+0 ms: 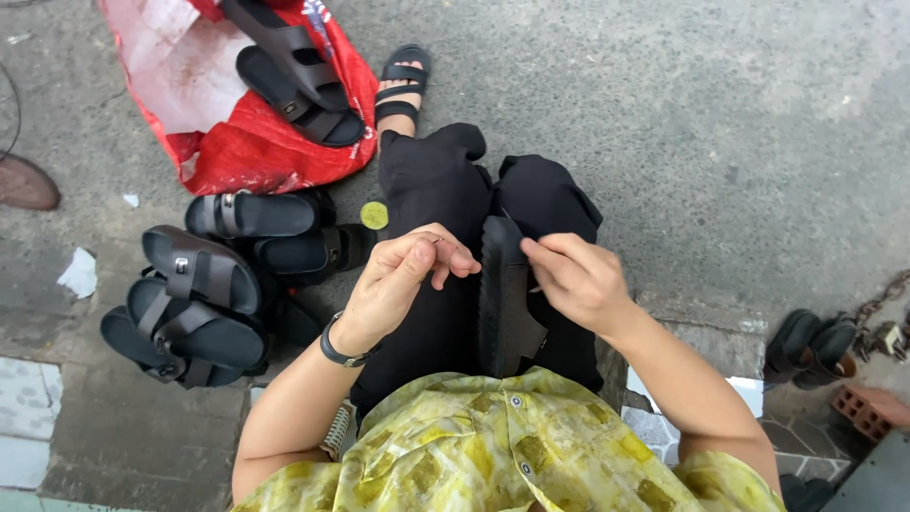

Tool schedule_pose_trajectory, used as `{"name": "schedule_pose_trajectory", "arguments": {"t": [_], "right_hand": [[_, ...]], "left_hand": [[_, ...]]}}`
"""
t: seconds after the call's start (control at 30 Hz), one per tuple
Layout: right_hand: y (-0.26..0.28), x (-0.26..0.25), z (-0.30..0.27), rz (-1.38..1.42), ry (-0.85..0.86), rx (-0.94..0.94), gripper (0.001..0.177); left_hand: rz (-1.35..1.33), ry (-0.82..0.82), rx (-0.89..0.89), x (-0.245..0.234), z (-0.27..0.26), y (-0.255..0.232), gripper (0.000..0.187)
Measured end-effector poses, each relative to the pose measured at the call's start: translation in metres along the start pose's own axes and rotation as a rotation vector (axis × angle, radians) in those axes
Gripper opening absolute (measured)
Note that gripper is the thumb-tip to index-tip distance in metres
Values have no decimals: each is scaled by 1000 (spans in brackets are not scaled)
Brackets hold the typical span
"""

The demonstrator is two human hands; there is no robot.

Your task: Repairing a sandal by sewing the sole to the upper part using a stitching awl and thread.

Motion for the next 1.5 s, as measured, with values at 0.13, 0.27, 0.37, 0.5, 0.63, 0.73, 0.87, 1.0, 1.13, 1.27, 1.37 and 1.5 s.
{"name": "schedule_pose_trajectory", "arguments": {"t": [0.13, 0.27, 0.37, 0.5, 0.63, 0.73, 0.87, 1.0, 1.13, 1.27, 1.37, 1.5], "right_hand": [[-1, -8, -29, 475, 51, 234, 17], [9, -18, -25, 444, 84, 305, 18], [1, -11, -20, 455, 61, 329, 24], [-5, -8, 0, 468, 37, 278, 23], [-1, -18, -15, 138, 397, 281, 42], [7, -23, -9, -34, 450, 126, 35], [12, -21, 7, -167, 502, -25, 38], [10, -17, 10, -251, 636, -62, 40], [9, -17, 16, -374, 771, -193, 44], [6, -2, 10, -396, 803, -322, 38], [-3, 14, 4, -326, 778, -324, 33], [-4, 17, 2, -245, 760, -286, 26]], "left_hand": [[-14, -5, -5, -5, 1, 6, 44], [-15, -20, -8, 4, 25, 6, 45], [30, -76, -56, 7, 60, 0, 47], [-384, -214, -74, -14, 98, -1, 48], [-123, -194, -153, -44, 75, -13, 50], [1332, -496, 182, -61, 40, -46, 21], [1309, -270, 419, -1, 17, -62, 28], [931, -73, 312, 22, -3, -20, 47], [879, -77, 298, 22, 1, -3, 43], [796, -84, 302, 17, 8, 9, 41], [754, -103, 330, 11, 12, 10, 41], [741, -93, 385, 15, 8, 4, 38]]}}
Point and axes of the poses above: each hand's wrist, its own z-axis towards the middle knuckle, its own x-axis out of the palm, y = z × x, the point moved 5 cm from there along z, towards the middle knuckle, and after that the axes turned 13 degrees about -x, right-handed, at the moved point
